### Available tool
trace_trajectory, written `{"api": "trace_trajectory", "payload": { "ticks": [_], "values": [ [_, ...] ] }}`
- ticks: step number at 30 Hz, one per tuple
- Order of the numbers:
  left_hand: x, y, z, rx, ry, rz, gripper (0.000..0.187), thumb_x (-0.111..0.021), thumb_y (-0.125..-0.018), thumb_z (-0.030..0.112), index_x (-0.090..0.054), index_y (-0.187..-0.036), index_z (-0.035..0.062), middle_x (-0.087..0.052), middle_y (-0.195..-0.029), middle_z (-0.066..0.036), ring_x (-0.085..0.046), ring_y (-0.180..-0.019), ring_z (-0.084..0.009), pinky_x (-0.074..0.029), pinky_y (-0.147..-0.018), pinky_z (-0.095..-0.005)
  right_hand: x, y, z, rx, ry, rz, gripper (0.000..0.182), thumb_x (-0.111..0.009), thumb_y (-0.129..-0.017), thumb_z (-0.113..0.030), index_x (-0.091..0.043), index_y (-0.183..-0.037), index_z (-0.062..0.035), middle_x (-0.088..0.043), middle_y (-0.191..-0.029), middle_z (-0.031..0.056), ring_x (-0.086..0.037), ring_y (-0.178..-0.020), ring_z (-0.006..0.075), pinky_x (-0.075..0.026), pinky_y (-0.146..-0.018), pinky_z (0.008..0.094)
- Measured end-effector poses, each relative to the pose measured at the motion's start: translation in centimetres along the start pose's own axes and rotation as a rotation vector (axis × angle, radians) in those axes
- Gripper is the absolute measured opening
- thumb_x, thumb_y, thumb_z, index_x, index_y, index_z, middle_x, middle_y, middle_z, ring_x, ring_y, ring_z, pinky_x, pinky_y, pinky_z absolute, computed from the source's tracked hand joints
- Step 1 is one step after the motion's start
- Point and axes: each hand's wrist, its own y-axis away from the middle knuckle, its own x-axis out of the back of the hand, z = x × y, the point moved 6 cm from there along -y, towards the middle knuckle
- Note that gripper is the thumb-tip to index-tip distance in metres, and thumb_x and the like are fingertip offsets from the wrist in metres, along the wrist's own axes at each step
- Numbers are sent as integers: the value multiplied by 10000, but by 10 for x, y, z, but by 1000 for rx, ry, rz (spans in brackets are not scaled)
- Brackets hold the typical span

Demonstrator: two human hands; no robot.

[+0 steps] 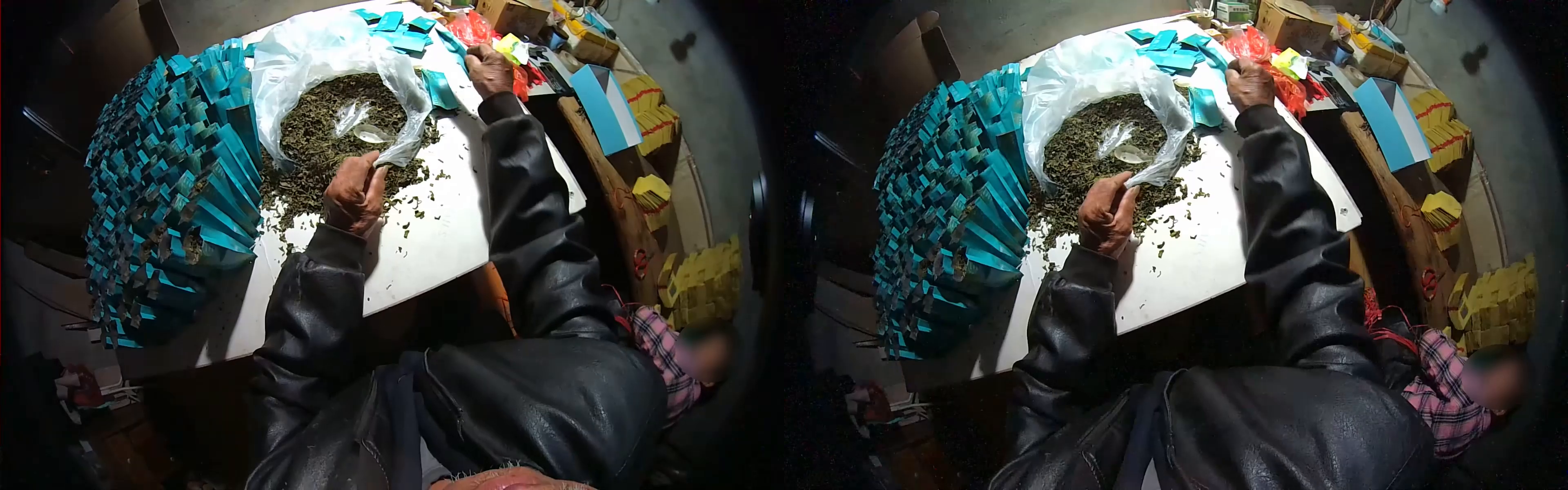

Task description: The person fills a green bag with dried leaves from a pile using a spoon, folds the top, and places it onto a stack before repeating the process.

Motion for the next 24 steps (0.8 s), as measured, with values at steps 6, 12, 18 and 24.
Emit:
{"api": "trace_trajectory", "payload": {
  "ticks": [6, 12, 18, 24],
  "values": [
    [21, -6, 28, -229, -341, 181, 739, -765, -703, 127, -396, -1341, 78, -442, -1230, -180, -460, -1122, -311, -422, -931, -391, 15, 74, -92, 29, -748, -697, 188, -615, -845, -119, -647, -992, -6, -643, -862, 35, -583, -774, 117, -476, -712, 250],
    [26, -8, 45, -372, -617, 108, 667, -721, -741, 282, -426, -1291, 51, -440, -1224, -165, -427, -1148, -337, -354, -957, -467, -20, 143, -158, 215, -756, -1147, 205, -629, -836, -139, -636, -992, -7, -635, -888, 43, -574, -822, 120, -465, -773, 266],
    [15, -5, 32, -388, -630, 2, 690, -764, -691, 288, -441, -1251, 46, -554, -1028, -142, -553, -954, -300, -403, -869, -465, -26, 146, -140, 156, -927, -1157, 214, -597, -875, -162, -624, -1015, -3, -633, -936, 48, -585, -857, 118, -478, -778, 261],
    [7, -2, 7, -203, -491, 48, 801, -831, -615, 355, -451, -1225, 3, -582, -1106, -145, -602, -940, -303, -509, -805, -367, -16, 154, -145, 112, -925, -1138, 309, -648, -852, -232, -592, -1070, -21, -629, -949, 65, -582, -876, 123, -487, -765, 273]
  ]
}}
